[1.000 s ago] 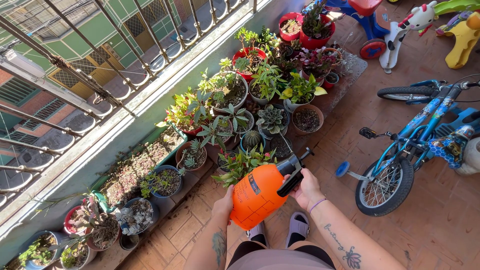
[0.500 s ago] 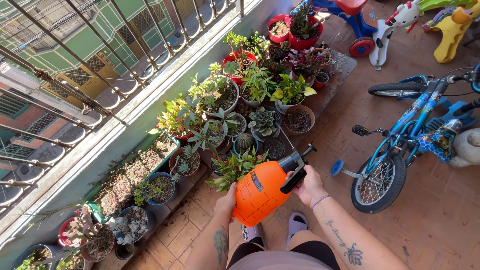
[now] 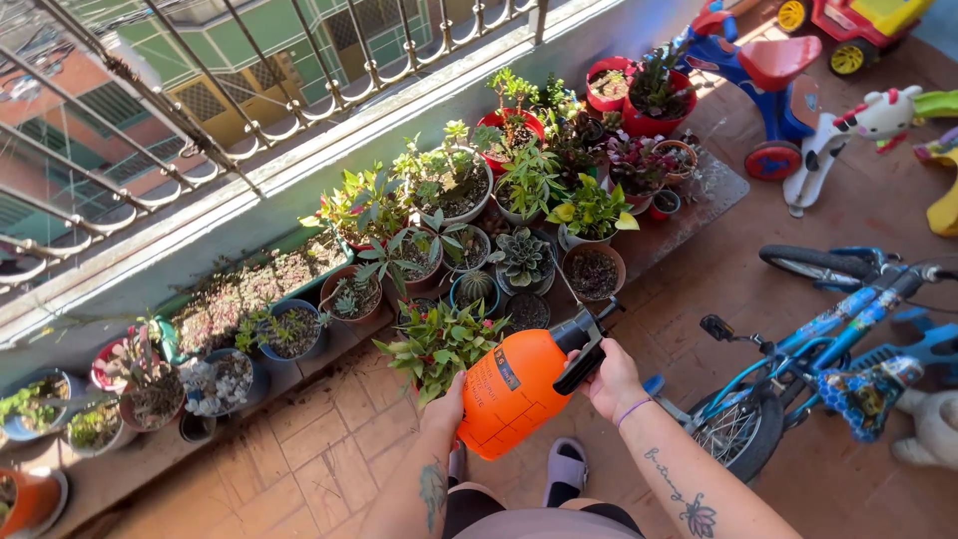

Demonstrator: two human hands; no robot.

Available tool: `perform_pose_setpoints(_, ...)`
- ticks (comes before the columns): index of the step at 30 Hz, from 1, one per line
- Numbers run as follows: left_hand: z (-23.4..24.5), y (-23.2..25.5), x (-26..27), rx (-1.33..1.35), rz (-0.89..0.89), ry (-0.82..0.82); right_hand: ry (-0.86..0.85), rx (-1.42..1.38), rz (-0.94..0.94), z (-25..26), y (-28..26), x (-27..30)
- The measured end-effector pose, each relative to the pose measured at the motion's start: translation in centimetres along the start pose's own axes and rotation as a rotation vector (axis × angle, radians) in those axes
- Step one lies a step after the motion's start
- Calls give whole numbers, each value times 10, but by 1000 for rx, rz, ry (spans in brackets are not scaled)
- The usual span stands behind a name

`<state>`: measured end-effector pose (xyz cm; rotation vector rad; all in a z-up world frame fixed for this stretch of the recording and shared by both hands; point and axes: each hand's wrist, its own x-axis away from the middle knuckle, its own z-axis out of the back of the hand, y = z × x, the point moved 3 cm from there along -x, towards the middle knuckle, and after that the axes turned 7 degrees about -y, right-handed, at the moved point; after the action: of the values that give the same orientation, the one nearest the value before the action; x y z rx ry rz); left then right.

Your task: The person uses an orange pump sprayer to mist water onto a row of potted plants arranged on a balcony. They repeatedly pump the sprayer handle to build pressure and then spray the foliage of multiple plants in sequence.

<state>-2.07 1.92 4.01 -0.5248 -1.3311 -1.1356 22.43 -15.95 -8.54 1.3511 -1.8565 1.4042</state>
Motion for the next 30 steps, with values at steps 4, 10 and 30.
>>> perform_pose_setpoints(4, -49, -4, 8, 106, 14, 49, -32, 75, -33, 18, -35, -3)
perform_pose_setpoints(10, -94, 23, 63, 130, 19, -44, -24, 136, -22, 45, -83, -11)
perform_pose_setpoints(30, -185, 75, 96, 5, 5, -171, -8, 164, 158, 73, -174, -19)
